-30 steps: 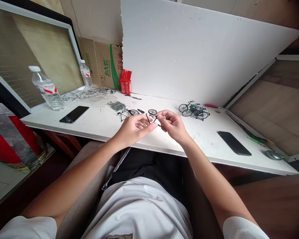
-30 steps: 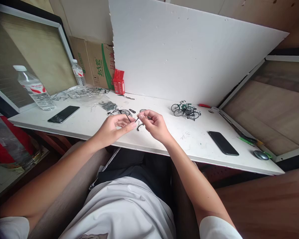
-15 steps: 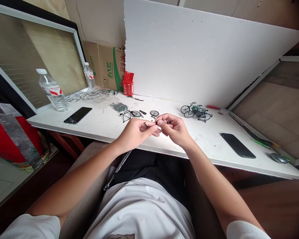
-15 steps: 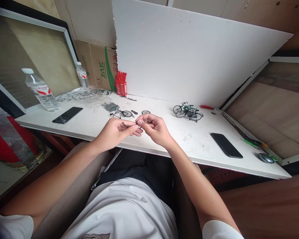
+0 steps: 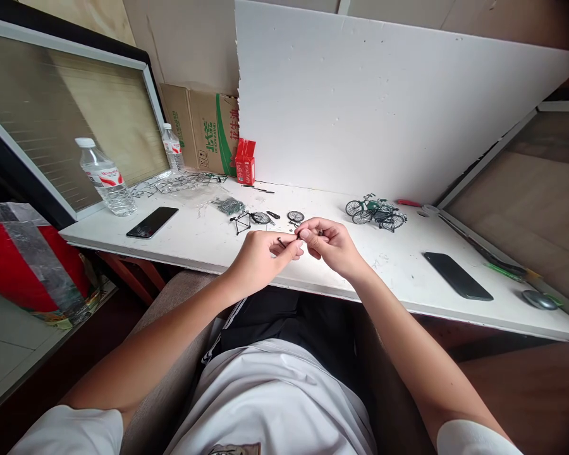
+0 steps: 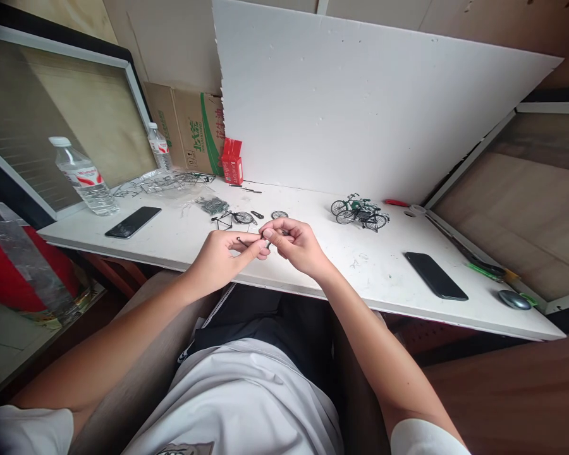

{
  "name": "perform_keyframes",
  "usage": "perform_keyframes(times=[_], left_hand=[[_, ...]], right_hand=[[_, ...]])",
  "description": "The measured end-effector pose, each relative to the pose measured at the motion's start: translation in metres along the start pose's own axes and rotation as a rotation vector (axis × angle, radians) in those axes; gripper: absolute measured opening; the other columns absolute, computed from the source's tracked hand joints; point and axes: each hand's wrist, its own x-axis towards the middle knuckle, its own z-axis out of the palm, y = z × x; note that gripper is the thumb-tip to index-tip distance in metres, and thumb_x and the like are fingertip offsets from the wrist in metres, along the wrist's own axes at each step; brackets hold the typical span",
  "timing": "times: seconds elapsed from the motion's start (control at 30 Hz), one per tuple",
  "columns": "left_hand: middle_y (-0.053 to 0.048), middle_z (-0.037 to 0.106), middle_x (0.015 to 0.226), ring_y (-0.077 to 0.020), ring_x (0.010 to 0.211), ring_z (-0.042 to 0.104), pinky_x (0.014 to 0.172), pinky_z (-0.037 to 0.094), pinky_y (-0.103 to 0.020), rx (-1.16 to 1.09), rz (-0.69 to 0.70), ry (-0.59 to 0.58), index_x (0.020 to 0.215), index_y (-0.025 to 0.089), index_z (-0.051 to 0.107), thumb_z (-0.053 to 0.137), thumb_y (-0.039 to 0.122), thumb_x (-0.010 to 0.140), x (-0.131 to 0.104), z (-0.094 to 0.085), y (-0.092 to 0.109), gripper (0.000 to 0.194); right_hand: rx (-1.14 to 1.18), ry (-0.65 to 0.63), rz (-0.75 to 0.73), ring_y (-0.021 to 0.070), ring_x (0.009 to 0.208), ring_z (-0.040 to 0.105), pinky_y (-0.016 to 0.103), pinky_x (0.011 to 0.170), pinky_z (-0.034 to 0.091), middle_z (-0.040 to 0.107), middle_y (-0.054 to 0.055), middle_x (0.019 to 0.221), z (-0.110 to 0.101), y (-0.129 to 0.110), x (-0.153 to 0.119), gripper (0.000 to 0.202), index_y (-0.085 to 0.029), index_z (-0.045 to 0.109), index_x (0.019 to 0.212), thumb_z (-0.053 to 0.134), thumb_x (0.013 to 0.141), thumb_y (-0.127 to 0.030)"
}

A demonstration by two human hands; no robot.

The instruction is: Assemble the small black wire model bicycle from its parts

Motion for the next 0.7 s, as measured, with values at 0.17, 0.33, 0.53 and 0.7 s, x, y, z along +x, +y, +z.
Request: perform_keyframes(times=[0.17,0.33,0.53,0.7], left_hand=[[-0.006,0.083,0.088,-0.0219,0.083,0.081,0.081,0.066,-0.029,-0.011,-0.015,-0.008,0.098,0.018,0.082,0.068,0.041,0.098,0.0012,-0.0010,-0.0005,0.027],[-0.006,0.083,0.090,-0.0222,0.085,0.081,0.084,0.065,-0.030,-0.013,-0.022,-0.022,0.100,0.018,0.081,0.068,0.043,0.098,0.0020,-0.0026,-0.0017,0.028],[-0.005,0.079,0.080,-0.0196,0.075,0.077,0.076,0.063,-0.028,0.029,-0.039,-0.024,0.093,0.018,0.080,0.067,0.045,0.099,0.0026,-0.0034,-0.0013,0.031],[-0.003,0.072,0.072,-0.0161,0.065,0.071,0.070,0.060,-0.026,0.037,-0.033,-0.017,0.088,0.017,0.078,0.066,0.048,0.100,0.0020,-0.0037,-0.0008,0.035]], right_hand=[[-0.024,0.004,-0.011,0.0057,0.051,0.030,0.025,0.048,0.027,0.050,-0.005,0.067,0.0019,-0.0034,-0.0012,0.038,-0.020,0.072,0.098,0.078,0.092,-0.056],[-0.042,0.026,-0.042,0.0062,0.054,0.037,0.024,0.048,0.031,0.058,-0.002,0.074,0.0046,-0.0032,-0.0007,0.037,-0.019,0.072,0.098,0.077,0.093,-0.055],[-0.066,0.012,-0.062,0.0077,0.058,0.043,0.022,0.049,0.034,0.061,-0.001,0.076,0.0016,-0.0013,-0.0005,0.036,-0.019,0.075,0.101,0.076,0.093,-0.055],[-0.089,-0.004,-0.052,0.0083,0.059,0.045,0.023,0.049,0.036,0.068,0.003,0.086,-0.0019,-0.0066,-0.0017,0.040,-0.019,0.079,0.107,0.073,0.094,-0.057]])
